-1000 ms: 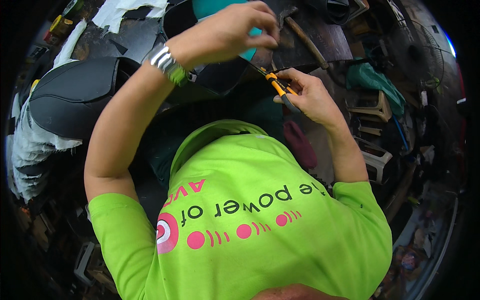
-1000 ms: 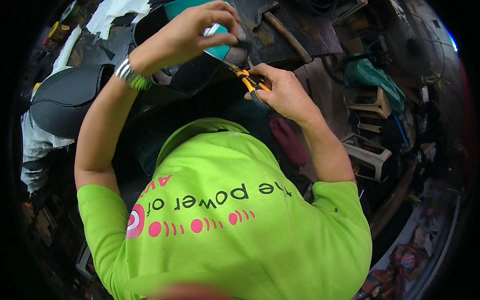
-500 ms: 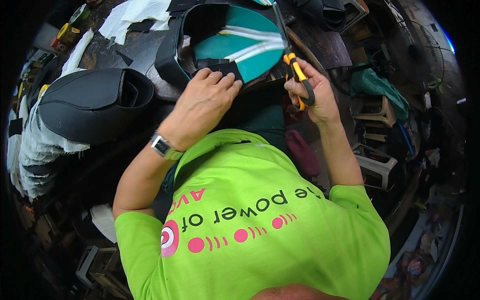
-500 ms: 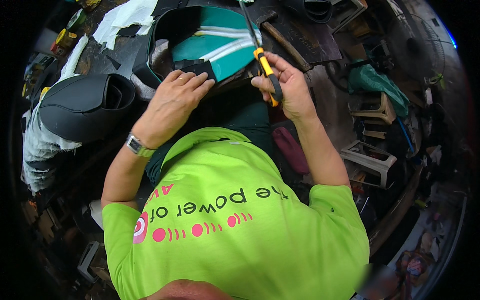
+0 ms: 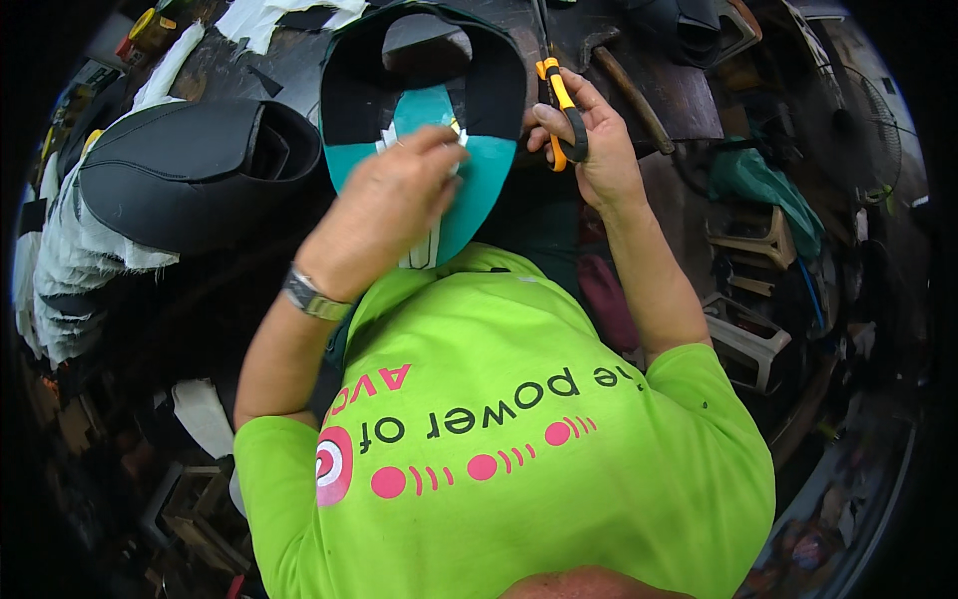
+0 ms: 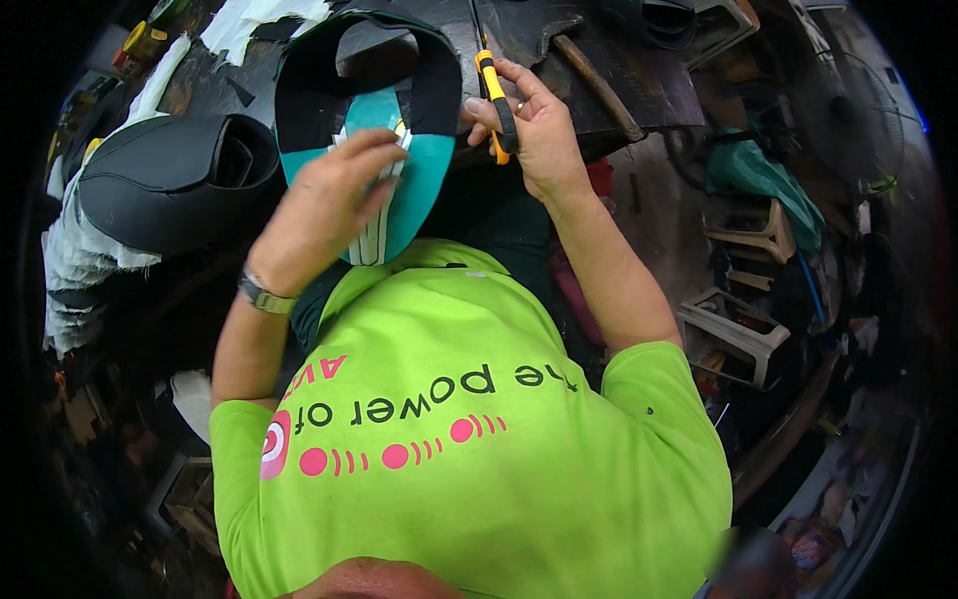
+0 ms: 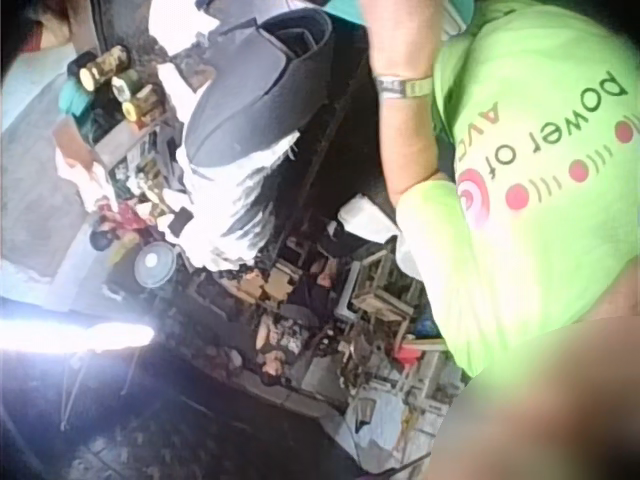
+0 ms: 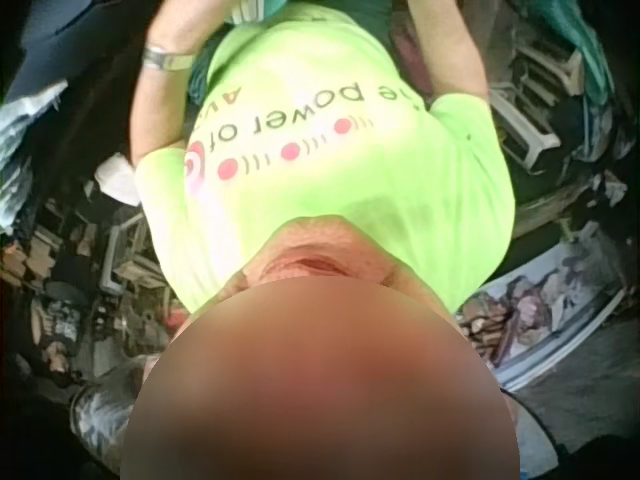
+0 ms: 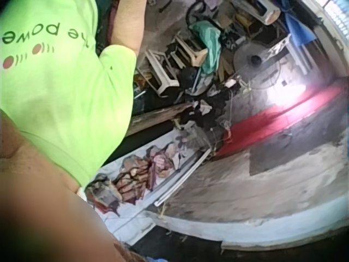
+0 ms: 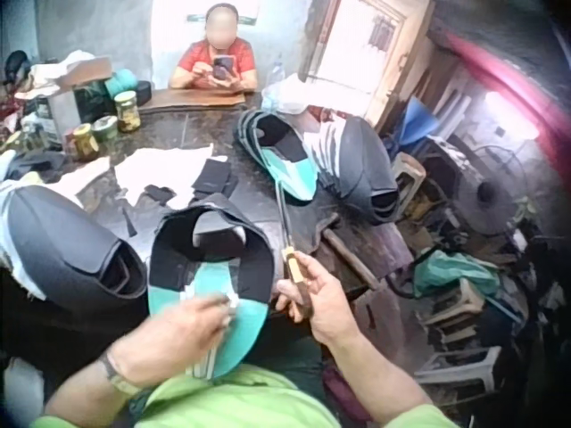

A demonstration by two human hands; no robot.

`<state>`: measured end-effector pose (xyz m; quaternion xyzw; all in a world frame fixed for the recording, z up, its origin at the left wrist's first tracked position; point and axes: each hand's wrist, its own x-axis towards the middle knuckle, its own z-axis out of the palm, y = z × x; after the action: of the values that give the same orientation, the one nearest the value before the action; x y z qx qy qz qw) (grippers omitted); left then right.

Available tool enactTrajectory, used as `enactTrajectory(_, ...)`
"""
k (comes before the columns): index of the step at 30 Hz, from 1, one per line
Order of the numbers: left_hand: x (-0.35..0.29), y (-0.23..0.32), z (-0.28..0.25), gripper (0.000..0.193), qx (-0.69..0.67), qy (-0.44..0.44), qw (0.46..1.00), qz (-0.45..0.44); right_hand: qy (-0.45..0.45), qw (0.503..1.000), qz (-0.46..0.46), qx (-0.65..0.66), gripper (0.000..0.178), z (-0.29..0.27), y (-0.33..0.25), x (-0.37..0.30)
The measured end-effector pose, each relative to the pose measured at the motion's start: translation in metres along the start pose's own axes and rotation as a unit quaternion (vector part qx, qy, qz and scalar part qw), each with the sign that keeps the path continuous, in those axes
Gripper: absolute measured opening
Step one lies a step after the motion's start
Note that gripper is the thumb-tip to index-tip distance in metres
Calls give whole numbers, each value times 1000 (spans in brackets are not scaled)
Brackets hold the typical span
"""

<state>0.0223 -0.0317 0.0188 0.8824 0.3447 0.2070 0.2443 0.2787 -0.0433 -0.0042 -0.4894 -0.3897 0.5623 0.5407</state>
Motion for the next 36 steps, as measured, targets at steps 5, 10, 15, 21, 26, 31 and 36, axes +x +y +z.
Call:
enactTrajectory(5, -16, 13, 46, 34, -2, 111, 994, 9, -11, 999, -29, -21, 73, 11, 6, -8)
enactTrajectory(10, -24, 7, 48, 36, -9, 111, 994, 18, -34, 998, -30, -39, 73, 0, 11, -14)
enactTrajectory(15, -29, 14, -5, 33, 0, 60, 996, 73, 104, 953, -123, -255, 59, -38, -28, -5)
enactTrajectory(21, -20, -20, -88, 34, 380, 42, 923, 55, 106, 980, -97, -140, 58, -55, -56, -26)
enactTrajectory(26, 1, -42, -79, 34, 402, -86, 906, 100, -27, 998, -29, -49, 59, -4, -30, -51)
enactTrajectory(31, 15, -42, -69, 25, 415, -153, 887, 130, -45, 989, -16, -139, 60, 18, -37, -46)
enactTrajectory(36, 27, -33, -43, 25, 318, -153, 918, 180, -64, 995, 13, -73, 61, 0, -50, -58)
